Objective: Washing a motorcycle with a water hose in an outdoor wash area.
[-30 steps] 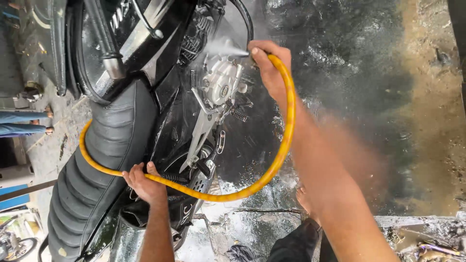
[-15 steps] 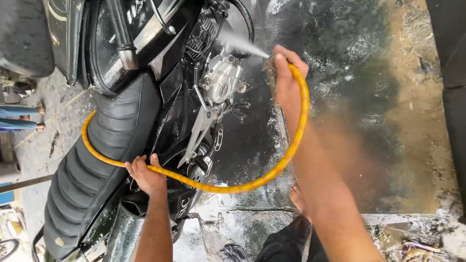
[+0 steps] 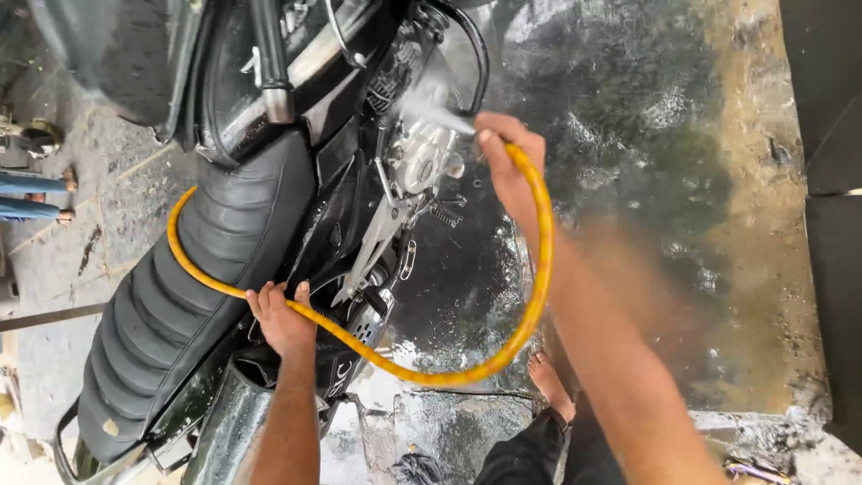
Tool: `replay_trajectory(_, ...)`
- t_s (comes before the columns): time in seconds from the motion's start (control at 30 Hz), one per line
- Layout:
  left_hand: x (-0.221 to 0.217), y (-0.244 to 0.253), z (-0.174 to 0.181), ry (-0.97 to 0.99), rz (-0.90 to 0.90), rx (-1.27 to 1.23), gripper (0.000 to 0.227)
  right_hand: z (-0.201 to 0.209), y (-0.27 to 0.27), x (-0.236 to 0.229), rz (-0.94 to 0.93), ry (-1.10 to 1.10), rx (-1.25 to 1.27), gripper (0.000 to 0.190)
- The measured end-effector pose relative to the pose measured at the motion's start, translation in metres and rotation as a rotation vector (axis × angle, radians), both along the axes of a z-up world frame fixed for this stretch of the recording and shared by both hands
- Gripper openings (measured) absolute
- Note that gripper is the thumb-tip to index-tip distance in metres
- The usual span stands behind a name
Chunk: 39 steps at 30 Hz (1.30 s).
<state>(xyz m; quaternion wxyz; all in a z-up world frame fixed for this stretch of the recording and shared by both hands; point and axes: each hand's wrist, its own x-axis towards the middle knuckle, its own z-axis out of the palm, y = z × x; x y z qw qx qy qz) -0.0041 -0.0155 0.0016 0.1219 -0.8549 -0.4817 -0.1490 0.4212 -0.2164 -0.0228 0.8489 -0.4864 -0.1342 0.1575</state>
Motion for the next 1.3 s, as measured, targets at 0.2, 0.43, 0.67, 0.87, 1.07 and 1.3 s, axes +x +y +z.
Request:
replay_trajectory(0.2,0.001,-0.007,0.001,0.019,-0.013,-0.001,0.047,0.034,0.015,0.002,-0.126,-0.264,0.033,0.013)
replay_trajectory(0.43,0.007,-0.01,0.012,-0.048,0.023,-0.118,0.05,0.031,0.019,0.0,0.056,-0.42,0.042,0.014)
replay_trajectory(0.67,0.001,-0.014,0.019,0.069,0.077,-0.186,0.057,0.049,0.01,-0.035,0.276,-0.435,-0.114,0.015)
replay_trajectory(0.87,-0.023,-0.017,0.037,0.079,-0.028,-0.258,0.062,0.059,0.01,-0.061,0.125,-0.564,-0.149,0.013)
replay_trajectory(1.07,-0.019,-0.087,0.108,0.162,-0.336,-0.328,0.035,0.071,0.005,-0.067,0.017,-0.433,-0.128,0.014)
replay_trajectory(1.3,0.036,-0.234,0.194,0.041,-0.651,-0.852,0.06,0.085,0.02,-0.087,-0.052,-0.54,-0.076,0.012)
